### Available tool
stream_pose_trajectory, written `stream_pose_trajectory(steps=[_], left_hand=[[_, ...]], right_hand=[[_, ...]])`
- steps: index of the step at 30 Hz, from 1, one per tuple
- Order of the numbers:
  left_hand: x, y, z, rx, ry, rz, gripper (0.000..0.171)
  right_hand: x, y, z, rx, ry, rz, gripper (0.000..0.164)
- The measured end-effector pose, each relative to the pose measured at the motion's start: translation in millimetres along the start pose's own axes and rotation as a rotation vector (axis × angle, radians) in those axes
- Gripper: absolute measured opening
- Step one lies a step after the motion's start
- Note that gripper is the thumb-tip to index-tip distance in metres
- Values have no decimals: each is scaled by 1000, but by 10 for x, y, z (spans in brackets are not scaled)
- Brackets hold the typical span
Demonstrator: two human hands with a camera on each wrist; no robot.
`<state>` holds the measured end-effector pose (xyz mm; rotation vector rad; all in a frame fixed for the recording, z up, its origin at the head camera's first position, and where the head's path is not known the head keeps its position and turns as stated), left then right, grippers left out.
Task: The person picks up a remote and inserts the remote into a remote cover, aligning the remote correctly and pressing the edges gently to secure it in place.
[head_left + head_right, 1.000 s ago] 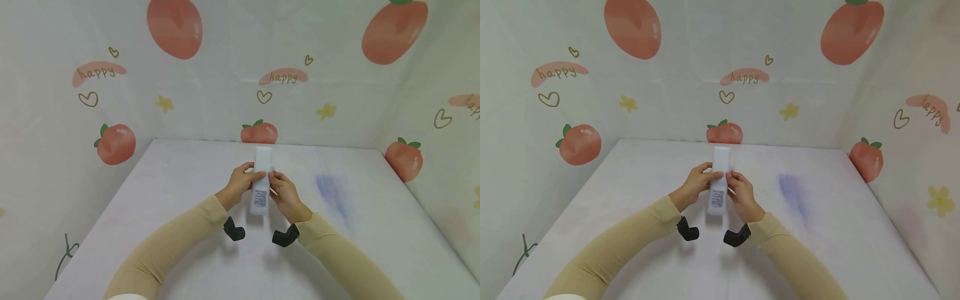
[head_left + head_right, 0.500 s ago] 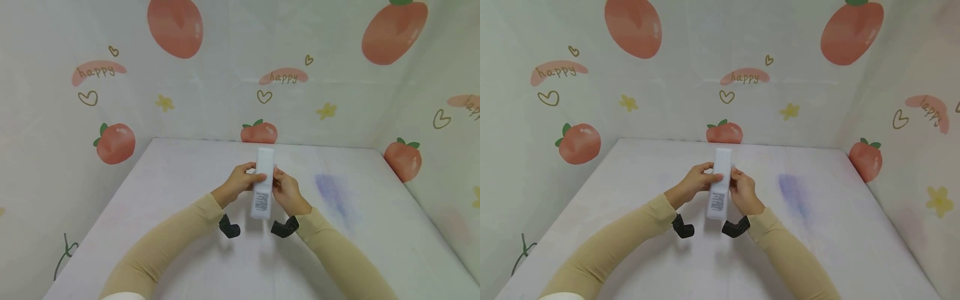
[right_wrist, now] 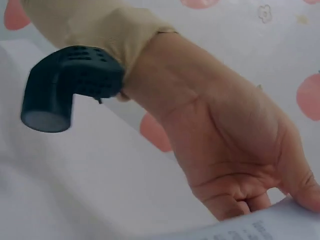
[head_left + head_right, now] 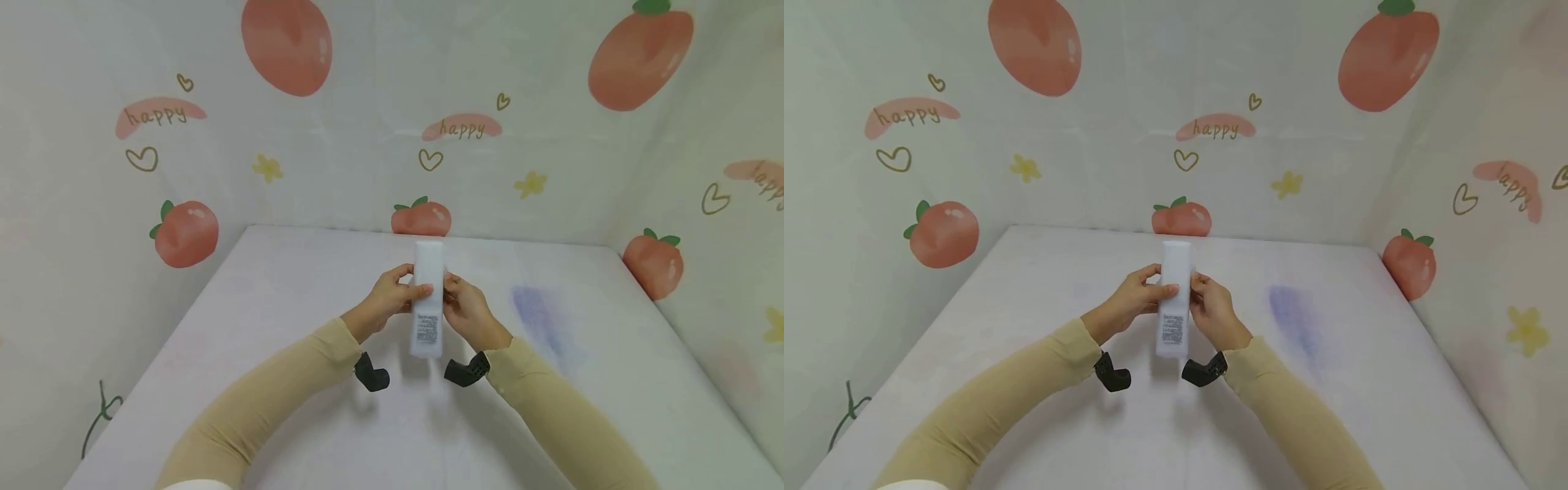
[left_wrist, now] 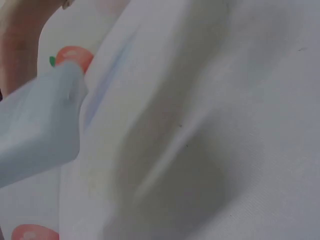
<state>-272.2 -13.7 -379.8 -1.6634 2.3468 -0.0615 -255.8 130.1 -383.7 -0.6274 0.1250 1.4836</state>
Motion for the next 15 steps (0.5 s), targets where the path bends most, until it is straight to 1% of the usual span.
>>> stream_pose_trajectory(steps=[2, 3, 4, 7, 10, 12, 13, 15], left_hand=[[9, 8, -3, -38, -30, -19, 40], [12, 11, -7, -56, -37, -27, 40], [14, 10, -11, -74, -37, -34, 40], [12, -1, -22, -111, -1, -44, 38], [-4, -25, -16, -127, 49, -24, 40], [-13, -39, -3, -136, 65, -15, 50], [-13, -46, 6, -138, 56, -19, 57], [-6, -57, 30, -141, 19, -39, 63]], right_hand=[[-1, -41, 7, 49, -39, 9, 9], [1, -64, 16, 71, -62, 18, 7], [4, -89, 30, 92, -95, 32, 8], [13, -139, 64, 119, -236, 101, 17], [30, -151, 77, 124, -408, 166, 32], [50, -147, 83, 130, -478, 169, 37], [65, -143, 86, 134, -496, 160, 39], [95, -137, 92, 136, -490, 134, 38]])
Point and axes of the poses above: each hand's wrist, its own y-axis towards the middle knuckle, its own x-axis out of the back of the hand, z = x × y, the point moved 3 cm from there along y, towards the middle knuckle, and after that the axes turned 12 degrees about -y, right-handed, at the moved point
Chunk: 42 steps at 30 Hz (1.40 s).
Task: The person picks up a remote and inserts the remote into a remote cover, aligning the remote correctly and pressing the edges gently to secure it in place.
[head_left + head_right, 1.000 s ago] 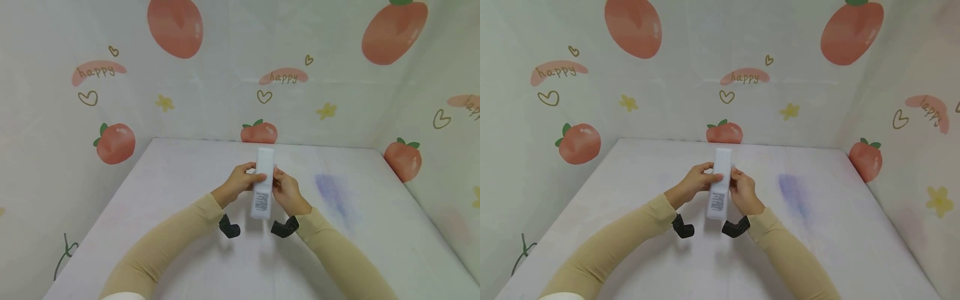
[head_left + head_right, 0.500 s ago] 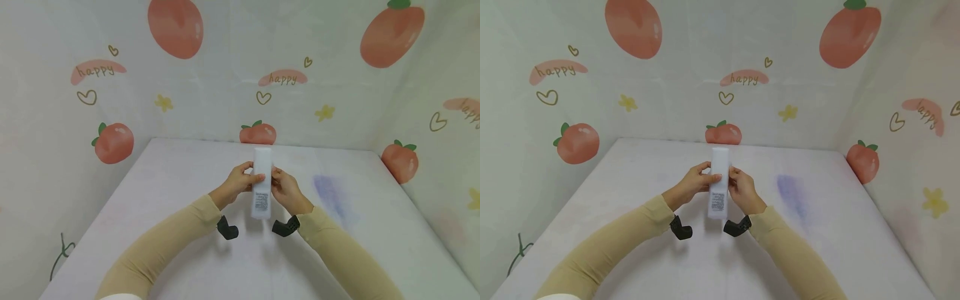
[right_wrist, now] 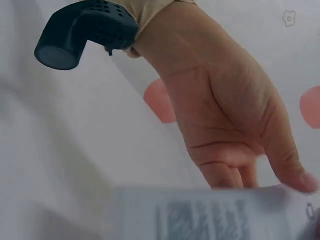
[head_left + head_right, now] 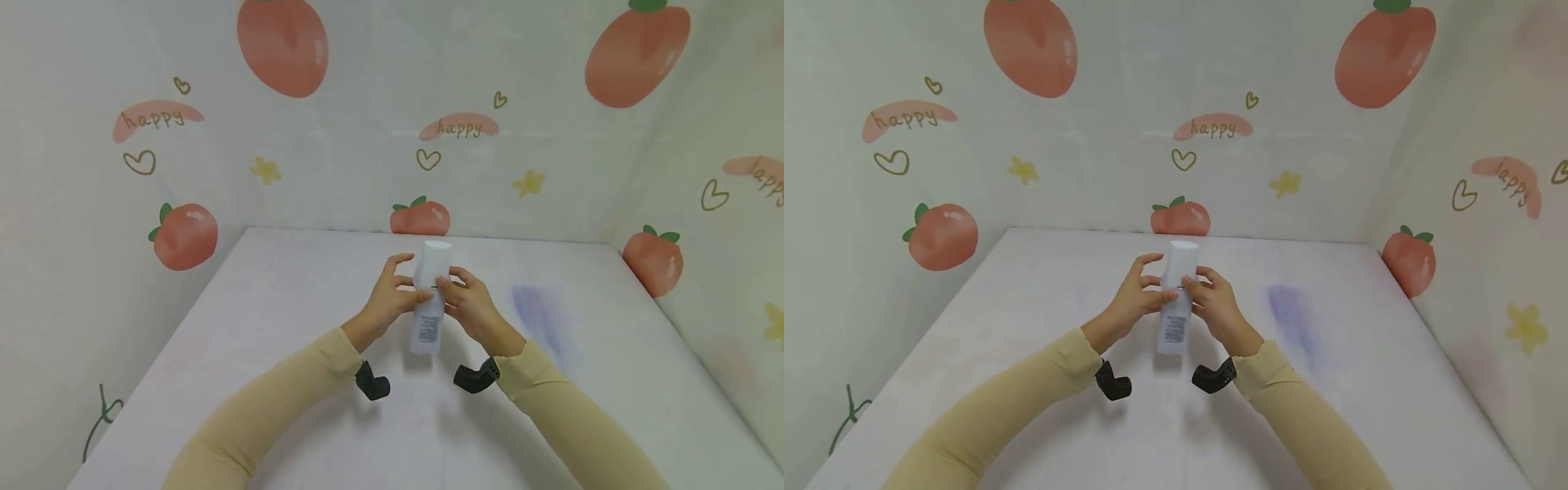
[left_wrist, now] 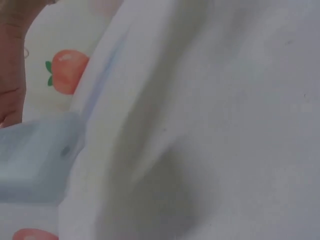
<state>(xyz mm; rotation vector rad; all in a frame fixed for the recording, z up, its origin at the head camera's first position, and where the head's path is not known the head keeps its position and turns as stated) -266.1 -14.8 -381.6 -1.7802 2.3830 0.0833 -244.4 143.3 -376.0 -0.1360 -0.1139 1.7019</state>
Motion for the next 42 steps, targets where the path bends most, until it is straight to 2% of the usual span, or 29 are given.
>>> stream_pose_trajectory(steps=[2, 5, 9, 12, 15, 17, 20, 22, 27, 31, 37, 42], left_hand=[[16, -9, 39, 18, -52, -26, 58], [27, -17, 104, 52, -126, -49, 32], [9, -22, 154, 47, -214, -110, 7], [-24, -22, 163, 17, -275, -179, 14], [-64, -16, 153, -1, -273, -207, 13], [-86, -11, 144, 5, -251, -195, 7], [-110, -7, 142, 28, -209, -165, 17], [-118, -7, 152, 33, -196, -169, 22], [-149, -57, 145, -4, -223, -278, 17], [-178, -108, 105, 12, -257, -362, 13], [-185, -62, 53, 33, -343, -419, 12], [-166, 23, 51, 82, -398, -444, 8]], right_hand=[[27, 7, -13, -5, 34, -29, 36], [53, 19, -29, -5, 59, -42, 36], [53, 27, -36, 24, 9, -12, 44], [45, 22, -32, 47, -40, -1, 50], [49, 14, -30, 50, -65, -16, 49], [56, 9, -30, 44, -70, -35, 47], [60, 7, -23, 43, -67, -53, 46], [56, 9, -17, 46, -62, -59, 47], [30, 24, -19, 75, -128, -59, 48], [9, 20, -7, 99, -218, -51, 46], [-35, -11, 10, 113, -298, -42, 46], [-63, -26, -11, 109, -354, -39, 47]])
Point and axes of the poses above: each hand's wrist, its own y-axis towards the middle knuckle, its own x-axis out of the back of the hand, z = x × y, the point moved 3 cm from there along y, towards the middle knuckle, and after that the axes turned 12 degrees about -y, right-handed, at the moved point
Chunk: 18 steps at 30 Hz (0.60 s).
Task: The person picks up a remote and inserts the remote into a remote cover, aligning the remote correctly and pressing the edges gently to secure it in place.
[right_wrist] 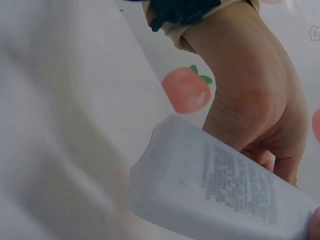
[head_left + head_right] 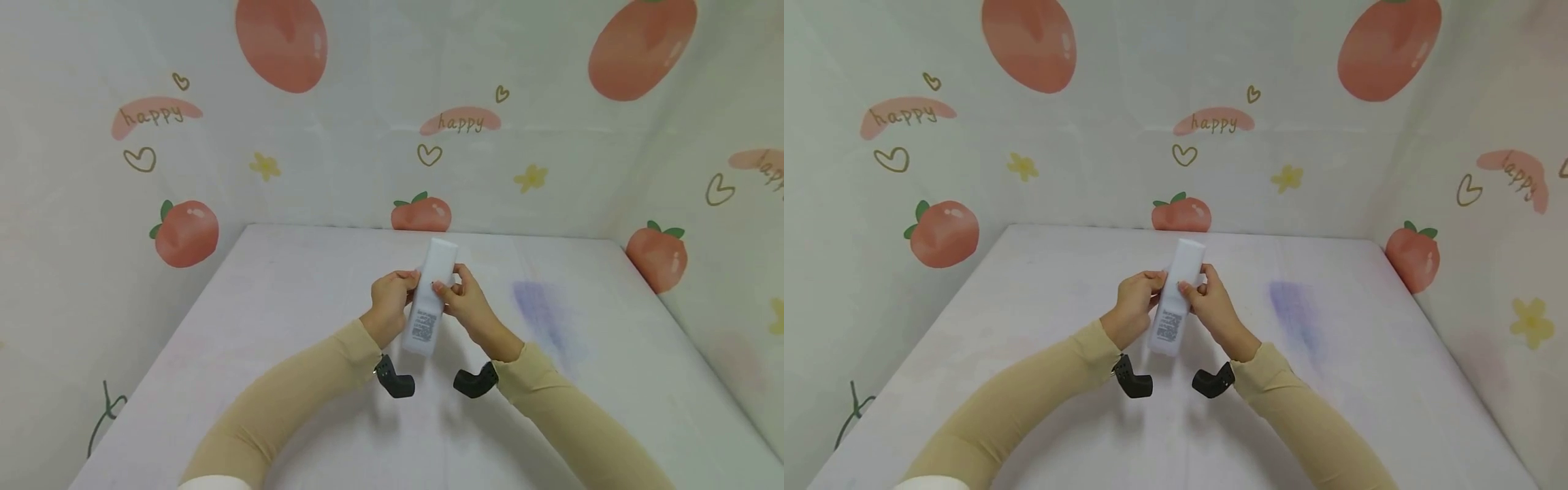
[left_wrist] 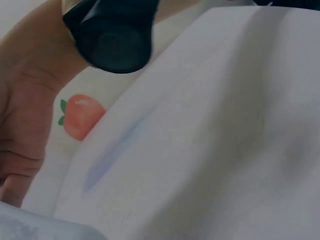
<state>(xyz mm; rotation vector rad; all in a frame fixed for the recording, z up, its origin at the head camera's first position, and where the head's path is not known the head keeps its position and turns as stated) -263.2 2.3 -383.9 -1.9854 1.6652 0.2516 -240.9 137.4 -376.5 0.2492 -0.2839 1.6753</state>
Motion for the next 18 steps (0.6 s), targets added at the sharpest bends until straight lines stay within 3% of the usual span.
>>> stream_pose_trajectory(steps=[5, 10, 14, 18], left_hand=[[-1, 80, -40, 57, 9, -18, 9], [37, 94, -61, 119, 41, 7, 14], [106, 88, -22, 163, 78, 90, 10], [180, 78, -15, 147, 121, 207, 19]], right_hand=[[-29, 2, 6, -22, -36, -5, 46], [-58, 10, -15, -37, -53, 12, 48], [-26, 29, -20, -39, -26, 37, 48], [23, 38, -43, -58, 15, 71, 45]])
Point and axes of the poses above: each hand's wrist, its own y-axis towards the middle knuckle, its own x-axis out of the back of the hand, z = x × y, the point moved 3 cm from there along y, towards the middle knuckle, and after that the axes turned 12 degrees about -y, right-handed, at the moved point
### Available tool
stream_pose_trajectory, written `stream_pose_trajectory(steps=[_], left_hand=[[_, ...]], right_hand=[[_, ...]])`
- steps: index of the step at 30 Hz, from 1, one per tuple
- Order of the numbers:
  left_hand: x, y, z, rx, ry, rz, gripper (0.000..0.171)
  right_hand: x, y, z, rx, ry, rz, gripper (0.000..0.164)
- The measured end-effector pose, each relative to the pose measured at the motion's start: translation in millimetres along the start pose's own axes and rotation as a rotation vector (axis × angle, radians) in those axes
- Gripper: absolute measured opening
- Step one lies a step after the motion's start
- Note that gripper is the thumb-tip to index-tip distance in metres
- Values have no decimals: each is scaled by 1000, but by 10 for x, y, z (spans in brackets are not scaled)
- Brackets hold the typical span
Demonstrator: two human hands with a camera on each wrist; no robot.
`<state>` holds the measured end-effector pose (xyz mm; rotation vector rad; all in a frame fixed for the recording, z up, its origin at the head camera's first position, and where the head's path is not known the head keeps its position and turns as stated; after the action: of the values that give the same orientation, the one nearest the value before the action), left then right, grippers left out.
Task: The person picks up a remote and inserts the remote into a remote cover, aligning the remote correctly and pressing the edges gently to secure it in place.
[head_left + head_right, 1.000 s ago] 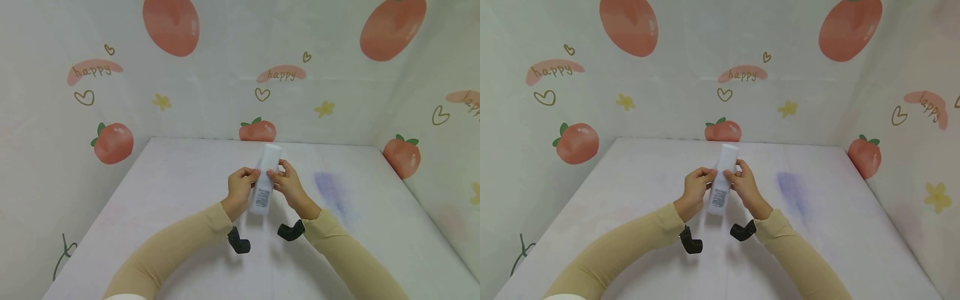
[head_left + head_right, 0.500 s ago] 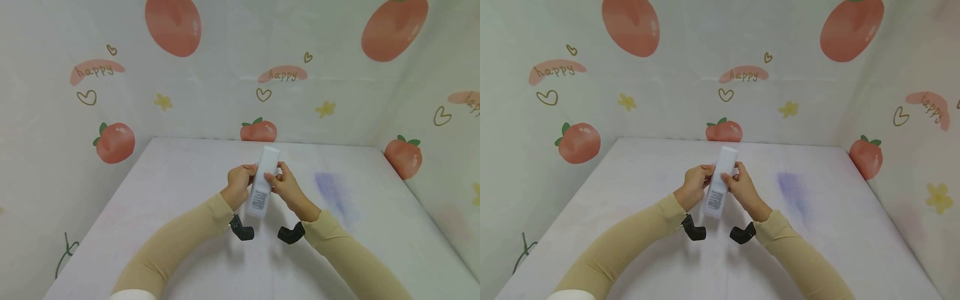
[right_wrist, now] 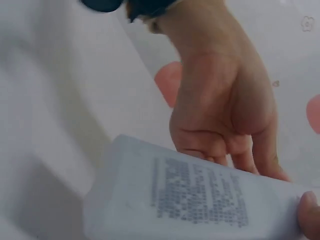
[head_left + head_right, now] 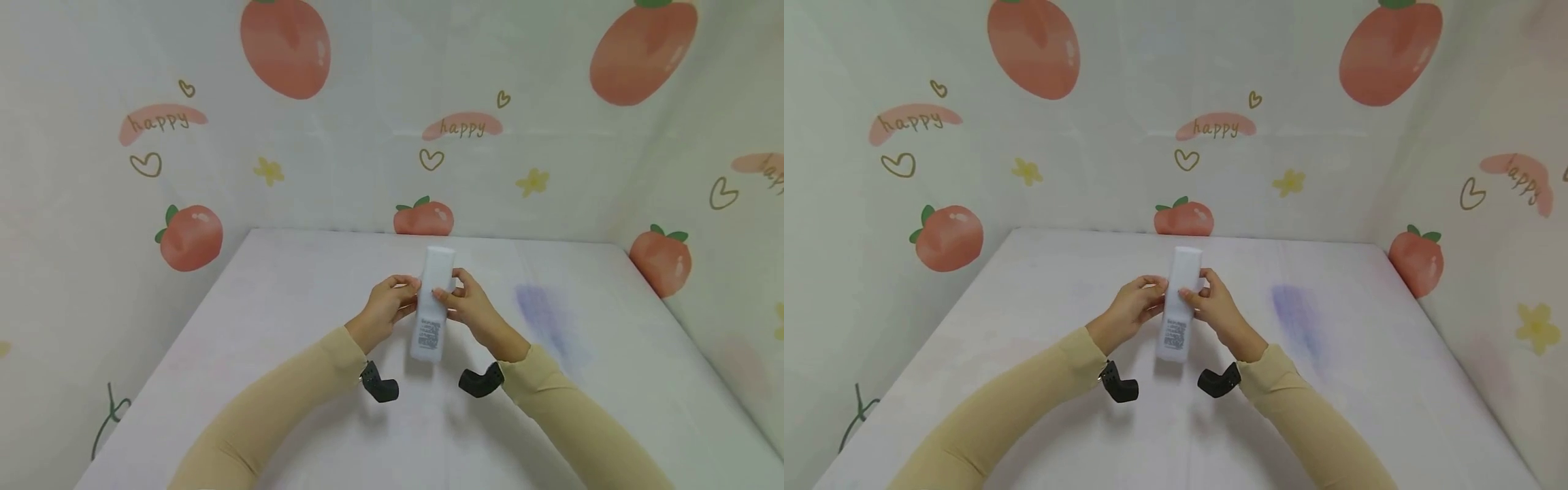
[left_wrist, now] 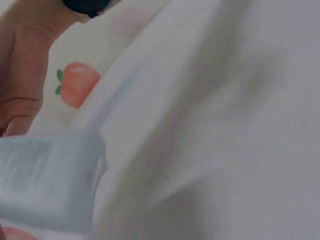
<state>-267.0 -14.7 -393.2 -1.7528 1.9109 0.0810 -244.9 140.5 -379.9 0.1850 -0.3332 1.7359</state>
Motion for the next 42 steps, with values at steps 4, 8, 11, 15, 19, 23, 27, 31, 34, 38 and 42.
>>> stream_pose_trajectory(steps=[4, 8, 11, 15, 19, 23, 27, 31, 34, 38, 42], left_hand=[[29, -20, -24, -35, 111, 95, 38], [17, -18, -23, 10, 196, 149, 45], [8, -13, -8, 16, 218, 150, 43], [18, -10, 25, -36, 237, 118, 38], [39, -19, 67, -56, 239, 83, 37], [31, -43, 73, -68, 241, 79, 37], [9, -69, 66, -72, 246, 84, 38], [-5, -87, 72, -68, 249, 93, 40], [-6, -92, 82, -66, 243, 98, 40], [-8, -98, 95, -70, 232, 113, 37], [-18, -102, 108, -72, 227, 143, 34]], right_hand=[[14, -12, -27, -8, 27, 46, 46], [14, -23, -37, -2, 51, 67, 45], [4, -29, -60, -2, 64, 91, 46], [-8, -39, -111, -5, 95, 126, 49], [0, -56, -149, -11, 124, 164, 50], [37, -73, -146, -15, 130, 176, 48], [85, -73, -125, -30, 152, 166, 45], [138, -48, -130, -55, 161, 150, 40], [185, -15, -144, -65, 145, 123, 36], [240, 31, -156, -47, 150, 119, 26], [267, 67, -156, 0, 198, 137, 25]])
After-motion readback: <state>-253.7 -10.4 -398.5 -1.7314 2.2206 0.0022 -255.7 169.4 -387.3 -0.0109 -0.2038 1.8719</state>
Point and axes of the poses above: each hand's wrist, its own y-axis towards the middle knuckle, its own x-axis out of the back of the hand, z = x × y, the point moved 3 cm from there along y, towards the middle knuckle, and after that the axes turned 12 degrees about -y, right-handed, at the moved point
